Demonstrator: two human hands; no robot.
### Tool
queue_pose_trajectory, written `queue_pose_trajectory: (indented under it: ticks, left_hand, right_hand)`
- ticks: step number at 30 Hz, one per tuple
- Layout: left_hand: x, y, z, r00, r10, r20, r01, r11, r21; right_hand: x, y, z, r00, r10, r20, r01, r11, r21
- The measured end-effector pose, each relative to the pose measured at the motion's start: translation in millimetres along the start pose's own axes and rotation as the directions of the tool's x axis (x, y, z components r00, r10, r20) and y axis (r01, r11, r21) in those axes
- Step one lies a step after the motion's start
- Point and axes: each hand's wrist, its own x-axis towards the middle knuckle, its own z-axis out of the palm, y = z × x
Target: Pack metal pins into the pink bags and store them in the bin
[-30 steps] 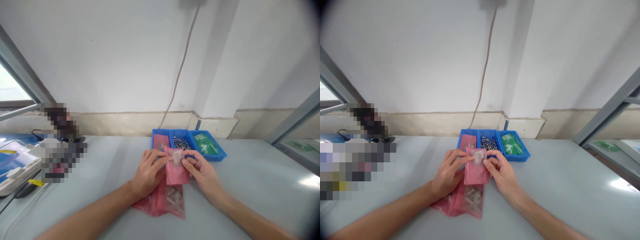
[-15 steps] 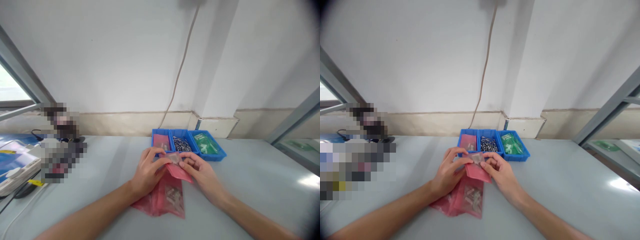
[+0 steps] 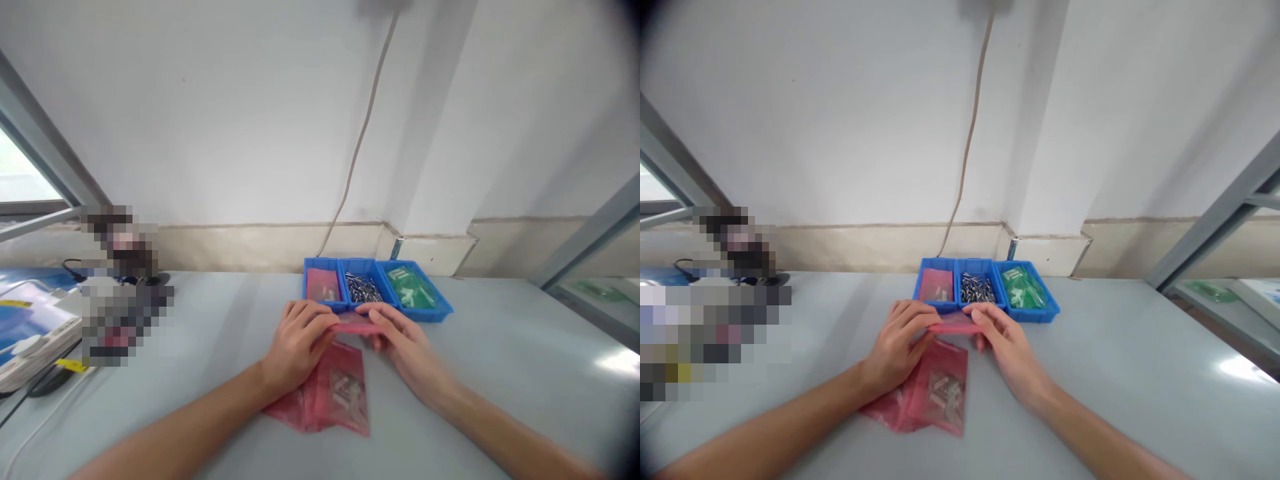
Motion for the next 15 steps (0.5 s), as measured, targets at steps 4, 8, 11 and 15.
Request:
queue_pose_trajectory:
  ticks: [4,8,11,15]
  left_hand:
    - [0.5,1.3,1.0,1.000,-0.025,0.004,0.025,1.000,0.008]
    - [-0.6,0.1,3.2,1.000,-0.025,-0.009,0.025,0.999,0.035]
    - [-2.4,-1.4,4.3,0.999,-0.038,-0.010,0.039,0.999,0.031]
    - [-5.6,-3.0,5.5,0.999,-0.043,-0.004,0.043,0.999,-0.009]
  right_hand:
    - [2.0,5.2,-2.5,0.999,-0.015,0.048,0.012,0.999,0.049]
    - [1.0,7.0,-2.7,0.997,-0.047,0.064,0.050,0.998,-0.045]
    - [-1.2,1.3,-0.6,0.994,-0.060,0.091,0.071,0.989,-0.132]
    - [-3.4,-6.3,2.3,0.993,-0.064,0.097,0.082,0.978,-0.193]
